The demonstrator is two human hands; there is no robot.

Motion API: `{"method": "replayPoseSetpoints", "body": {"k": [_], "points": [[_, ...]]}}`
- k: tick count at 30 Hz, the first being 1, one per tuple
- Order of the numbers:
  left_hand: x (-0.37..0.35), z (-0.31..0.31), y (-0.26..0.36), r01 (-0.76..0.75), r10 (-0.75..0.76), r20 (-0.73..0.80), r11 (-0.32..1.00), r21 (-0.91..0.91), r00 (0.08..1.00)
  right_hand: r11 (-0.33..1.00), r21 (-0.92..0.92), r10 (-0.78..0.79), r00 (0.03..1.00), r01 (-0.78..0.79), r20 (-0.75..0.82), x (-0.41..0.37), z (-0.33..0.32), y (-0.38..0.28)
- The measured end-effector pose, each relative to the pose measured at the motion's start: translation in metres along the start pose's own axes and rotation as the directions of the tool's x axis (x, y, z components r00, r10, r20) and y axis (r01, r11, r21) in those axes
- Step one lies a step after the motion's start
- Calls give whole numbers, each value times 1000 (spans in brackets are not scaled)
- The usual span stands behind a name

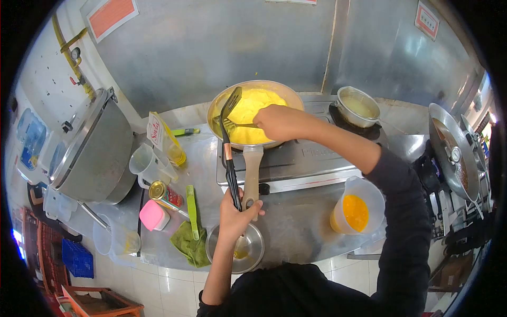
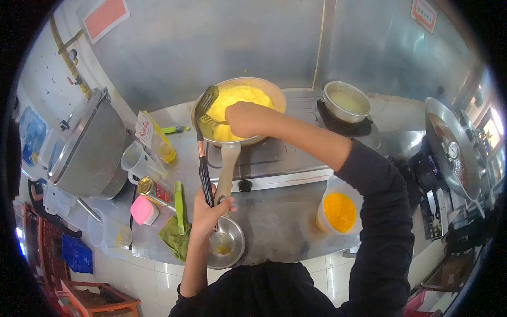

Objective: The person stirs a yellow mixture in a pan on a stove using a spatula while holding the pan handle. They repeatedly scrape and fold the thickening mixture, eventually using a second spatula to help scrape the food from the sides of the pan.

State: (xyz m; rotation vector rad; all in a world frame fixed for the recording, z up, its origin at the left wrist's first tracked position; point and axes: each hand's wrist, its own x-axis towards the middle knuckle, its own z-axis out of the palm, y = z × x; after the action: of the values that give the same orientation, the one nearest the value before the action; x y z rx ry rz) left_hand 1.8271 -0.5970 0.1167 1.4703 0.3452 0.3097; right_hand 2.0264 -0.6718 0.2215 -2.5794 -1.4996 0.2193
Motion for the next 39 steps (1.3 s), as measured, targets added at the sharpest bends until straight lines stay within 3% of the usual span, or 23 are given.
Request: {"method": "replayPoseSetpoints", "body": {"k": [4,6,9,11,13,15,16,18,19,21,22,26,29,34,38,39], "points": [[-1,1,3,-1,1,-5,1000,-8,1000,1000,0,25,996,-25,-81,9,1,-19],[-1,2,3,12,-12,-9,1000,-6,1000,997,-48,45,982,-55,-186,24,9,-11],[-2,2,4,13,-13,-17,1000,-2,1000,993,-64,87,974,-102,-210,36,-2,20],[-2,1,3,-3,3,-24,1000,-4,1000,991,-133,13,993,-28,-114,55,-10,64],[0,-1,1,3,-3,9,1000,2,1000,985,-172,2,999,-9,-43,29,-36,61],[-1,-1,6,23,-23,6,1000,-15,1000,1000,8,21,1000,-21,-19,-13,-61,35],[-1,-1,7,48,-48,16,999,-18,999,1000,-1,14,1000,-14,-13,-23,-68,26],[-2,-1,7,49,-48,14,999,-24,999,973,150,151,974,-177,170,-35,-72,14],[-2,-2,7,50,-50,19,998,-22,999,974,146,148,974,-173,172,-35,-63,18],[-1,-2,8,43,-43,20,999,-6,999,980,-43,-194,980,192,-52,-31,-43,21],[-1,-3,8,37,-38,24,999,14,999,994,2,-112,994,112,-19,-29,-39,13],[-1,-3,7,42,-41,33,999,-35,999,997,34,-62,997,64,-51,-5,-24,-2],[-1,-3,7,34,-34,21,999,-36,999,996,-78,40,999,-42,-21,18,-6,-5],[-1,-3,5,54,-53,24,998,-30,998,984,-87,139,976,-155,-170,33,6,-10],[-1,-3,3,53,-53,11,999,-9,999,979,-126,126,962,-160,-242,40,-6,28],[-1,-3,2,34,-33,19,999,-22,999,985,-148,60,978,-90,-198,38,-17,41]]}}
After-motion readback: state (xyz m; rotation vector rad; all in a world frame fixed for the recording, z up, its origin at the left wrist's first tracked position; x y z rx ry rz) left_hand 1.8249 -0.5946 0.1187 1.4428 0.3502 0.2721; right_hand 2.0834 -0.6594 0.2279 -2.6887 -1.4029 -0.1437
